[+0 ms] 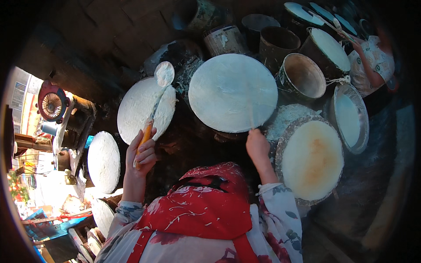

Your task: The person prepares thin spring roll wrappers by using a ladle to pour batter onto circular heated pans and spreading it evenly with a wooden stick. The person then lifts the cooked wrappers off the pans using the stick and places them on a stack.

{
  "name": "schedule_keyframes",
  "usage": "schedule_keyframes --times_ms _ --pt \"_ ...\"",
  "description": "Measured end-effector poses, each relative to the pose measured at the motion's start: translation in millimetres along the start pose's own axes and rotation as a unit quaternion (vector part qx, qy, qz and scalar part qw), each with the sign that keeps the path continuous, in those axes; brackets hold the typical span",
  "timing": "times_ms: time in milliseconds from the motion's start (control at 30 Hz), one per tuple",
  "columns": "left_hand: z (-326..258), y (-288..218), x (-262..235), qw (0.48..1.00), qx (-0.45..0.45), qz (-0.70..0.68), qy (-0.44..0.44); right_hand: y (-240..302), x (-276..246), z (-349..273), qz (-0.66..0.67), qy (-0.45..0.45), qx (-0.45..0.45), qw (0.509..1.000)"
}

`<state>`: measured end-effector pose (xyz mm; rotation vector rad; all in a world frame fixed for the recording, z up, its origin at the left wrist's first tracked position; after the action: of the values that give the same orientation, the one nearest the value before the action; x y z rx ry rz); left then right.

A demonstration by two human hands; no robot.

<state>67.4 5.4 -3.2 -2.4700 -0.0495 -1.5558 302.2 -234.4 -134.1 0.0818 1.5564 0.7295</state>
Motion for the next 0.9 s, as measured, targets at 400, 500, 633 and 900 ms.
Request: schedule_keyframes --times_ms 400,500,633,900 --pt "-156.8 18.4 -89.5 0.955 0.160 -0.046 -0.248 48.9 16.5 -3.2 -0.045 0.186 -0.117 0.975" --pt "-161.2 26.9 -88.1 0.961 0.159 -0.037 -0.221 34.7 20.6 -31.8 -0.063 0.208 -0.221 0.951" --pt "-205.9 49.6 -113.1 0.947 0.219 -0.065 -0.226 36.7 -5.5 -16.2 0.003 0.157 -0.115 0.981" --pt "-295.0 123.9 -173.6 0.917 0.270 -0.116 -0.270 23.6 -5.9 -81.4 0.083 0.163 -0.124 0.975"
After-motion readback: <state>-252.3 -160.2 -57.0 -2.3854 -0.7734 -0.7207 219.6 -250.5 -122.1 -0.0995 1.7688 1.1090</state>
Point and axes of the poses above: each hand's wrist, its own z-axis towards the middle knuckle, its own x-axis out of the palm, y = z × x, the point moved 8 cm from there along z, towards the middle knuckle, and after that the axes turned 7 degrees about -y, right-handed, at the moved point
